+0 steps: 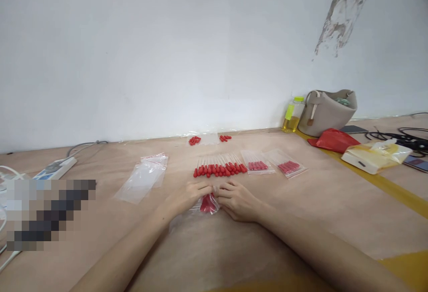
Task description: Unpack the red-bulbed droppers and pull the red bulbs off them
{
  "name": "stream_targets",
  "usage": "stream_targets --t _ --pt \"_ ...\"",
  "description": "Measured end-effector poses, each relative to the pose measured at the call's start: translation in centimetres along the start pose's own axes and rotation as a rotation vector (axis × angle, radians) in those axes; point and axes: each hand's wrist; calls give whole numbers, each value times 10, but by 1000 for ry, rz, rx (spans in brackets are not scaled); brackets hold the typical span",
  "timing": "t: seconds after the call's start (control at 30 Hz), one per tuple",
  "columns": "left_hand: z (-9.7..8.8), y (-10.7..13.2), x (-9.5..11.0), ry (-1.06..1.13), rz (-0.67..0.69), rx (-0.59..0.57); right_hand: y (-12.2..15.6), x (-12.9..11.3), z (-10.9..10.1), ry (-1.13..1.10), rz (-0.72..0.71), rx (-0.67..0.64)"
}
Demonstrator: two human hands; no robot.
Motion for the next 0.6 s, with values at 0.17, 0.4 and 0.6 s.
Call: stream_targets --t 0.17,0.4,0.6 --pt "-19 -1 5 -124 88 -93 1 -6 -12 -378 228 -6" --pt "-3 10 11 -2 -74 -93 -9 -17 8 -812 633 114" --pt "0 47 13 109 -256 -73 -15 -18 8 -696 684 35"
Point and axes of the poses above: each hand's wrist, its own y-axis away from the middle knuckle, its own z-axis out of the palm, x = y × z, and after that the axes turned 2 degrees about x, right-handed
